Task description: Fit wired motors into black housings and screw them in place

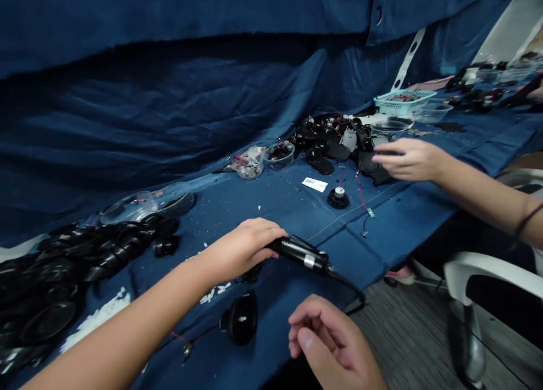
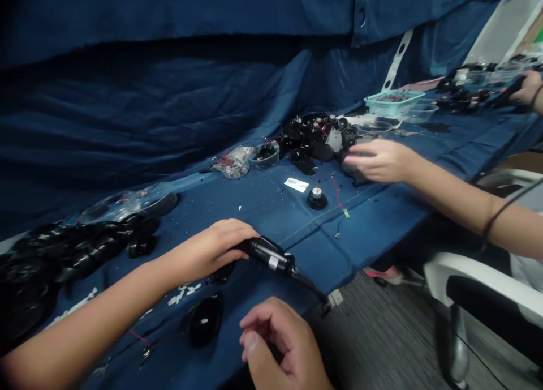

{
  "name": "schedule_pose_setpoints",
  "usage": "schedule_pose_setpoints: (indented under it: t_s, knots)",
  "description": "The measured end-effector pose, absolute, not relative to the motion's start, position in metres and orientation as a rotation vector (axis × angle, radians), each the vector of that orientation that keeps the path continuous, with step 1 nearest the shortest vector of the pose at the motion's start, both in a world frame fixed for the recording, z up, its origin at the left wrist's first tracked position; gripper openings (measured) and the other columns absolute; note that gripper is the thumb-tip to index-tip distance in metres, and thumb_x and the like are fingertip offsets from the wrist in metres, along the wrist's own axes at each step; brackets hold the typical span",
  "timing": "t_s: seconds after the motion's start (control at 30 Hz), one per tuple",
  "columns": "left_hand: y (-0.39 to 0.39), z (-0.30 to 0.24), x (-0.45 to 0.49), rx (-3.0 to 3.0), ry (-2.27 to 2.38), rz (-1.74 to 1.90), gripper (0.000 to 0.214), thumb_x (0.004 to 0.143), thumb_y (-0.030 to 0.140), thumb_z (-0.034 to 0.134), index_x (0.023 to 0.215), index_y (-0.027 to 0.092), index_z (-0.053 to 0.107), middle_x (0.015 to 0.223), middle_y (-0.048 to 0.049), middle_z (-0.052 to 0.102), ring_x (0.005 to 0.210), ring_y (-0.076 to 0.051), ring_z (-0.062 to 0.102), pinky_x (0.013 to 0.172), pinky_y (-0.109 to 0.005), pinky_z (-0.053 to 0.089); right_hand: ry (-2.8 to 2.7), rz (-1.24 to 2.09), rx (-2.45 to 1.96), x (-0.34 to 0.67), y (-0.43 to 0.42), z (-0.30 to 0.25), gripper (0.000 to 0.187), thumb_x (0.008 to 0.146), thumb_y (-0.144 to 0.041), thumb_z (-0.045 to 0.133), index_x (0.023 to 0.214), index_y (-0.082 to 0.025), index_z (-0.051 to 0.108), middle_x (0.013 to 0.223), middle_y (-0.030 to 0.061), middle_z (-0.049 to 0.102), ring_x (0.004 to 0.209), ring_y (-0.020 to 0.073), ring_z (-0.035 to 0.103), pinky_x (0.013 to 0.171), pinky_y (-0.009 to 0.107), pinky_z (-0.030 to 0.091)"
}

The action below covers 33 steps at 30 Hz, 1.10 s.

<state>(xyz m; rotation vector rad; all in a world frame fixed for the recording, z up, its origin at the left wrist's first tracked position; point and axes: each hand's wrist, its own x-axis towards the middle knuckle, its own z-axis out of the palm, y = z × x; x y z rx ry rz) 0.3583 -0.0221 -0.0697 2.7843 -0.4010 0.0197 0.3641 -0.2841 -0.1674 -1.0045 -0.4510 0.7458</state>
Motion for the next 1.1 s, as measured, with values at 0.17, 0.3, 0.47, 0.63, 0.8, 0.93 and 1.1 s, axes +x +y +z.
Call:
schedule_pose_setpoints:
  t_s: [0.17,0.3,0.47,0.63,0.8,0.93,1.1]
  knots:
    - [-0.065,-0.020,0.339,2.801,-0.424,0.113,0.041,0.110,0.030,0.065,0.150,0.023,0.061,0.138,-0.0102,0.070,0.123,-0.025,0.066,0.105,-0.037,0.053,-0.345,0.683,-0.672,0.375,-0.266,-0.148,0.048,0.090,-0.056,0.085,0.130,-0.033,0.071,0.105,0.0022,0.071,0.075,0.0167,0.071,0.069,0.032,0.064]
    - [-0.092,-0.001,0.335,2.868,-0.614,0.157,0.035,0.112,0.029,0.063,0.145,0.021,0.064,0.135,-0.0081,0.073,0.121,-0.025,0.067,0.108,-0.039,0.051,-0.205,0.387,-0.574,0.388,-0.256,-0.131,0.040,0.090,-0.052,0.081,0.124,-0.032,0.076,0.110,0.0023,0.068,0.072,0.0161,0.071,0.059,0.030,0.065]
    - [-0.067,-0.016,0.309,2.825,-0.107,0.564,0.012,0.107,0.026,0.069,0.119,0.025,0.071,0.112,-0.0003,0.079,0.104,-0.018,0.074,0.100,-0.030,0.055,-0.181,0.337,-0.651,0.409,-0.253,-0.136,0.023,0.089,-0.042,0.075,0.102,-0.025,0.084,0.101,0.0036,0.068,0.060,0.0167,0.072,0.046,0.028,0.060]
    - [-0.035,-0.062,0.265,2.840,0.520,0.356,0.019,0.107,0.041,0.063,0.103,0.027,0.075,0.096,0.0000,0.078,0.085,-0.019,0.073,0.075,-0.028,0.059,-0.039,0.286,-0.662,0.422,-0.247,-0.140,0.022,0.089,-0.039,0.069,0.093,-0.024,0.084,0.097,0.0040,0.072,0.048,0.0082,0.056,0.042,0.026,0.057]
    - [-0.030,-0.095,0.254,2.824,0.415,0.148,0.022,0.104,0.041,0.063,0.106,0.027,0.081,0.106,-0.0039,0.083,0.097,-0.024,0.078,0.091,-0.037,0.062,0.008,0.288,-0.671,0.422,-0.243,-0.138,0.023,0.092,-0.038,0.064,0.093,-0.024,0.082,0.099,0.0043,0.073,0.046,0.0063,0.047,0.043,0.026,0.055]
    - [-0.031,-0.099,0.256,2.804,0.401,0.158,0.024,0.105,0.041,0.063,0.105,0.028,0.083,0.107,-0.0045,0.082,0.096,-0.024,0.078,0.090,-0.038,0.063,0.029,0.342,-0.687,0.421,-0.245,-0.137,0.024,0.097,-0.037,0.060,0.094,-0.026,0.081,0.102,0.0034,0.070,0.048,0.0068,0.046,0.045,0.027,0.054]
    - [-0.031,-0.105,0.252,2.784,0.396,0.207,0.027,0.108,0.042,0.061,0.101,0.027,0.082,0.103,-0.0043,0.082,0.093,-0.024,0.078,0.089,-0.039,0.062,0.040,0.305,-0.703,0.418,-0.245,-0.134,0.022,0.092,-0.039,0.063,0.091,-0.026,0.081,0.099,0.0030,0.070,0.046,0.0067,0.044,0.043,0.027,0.052]
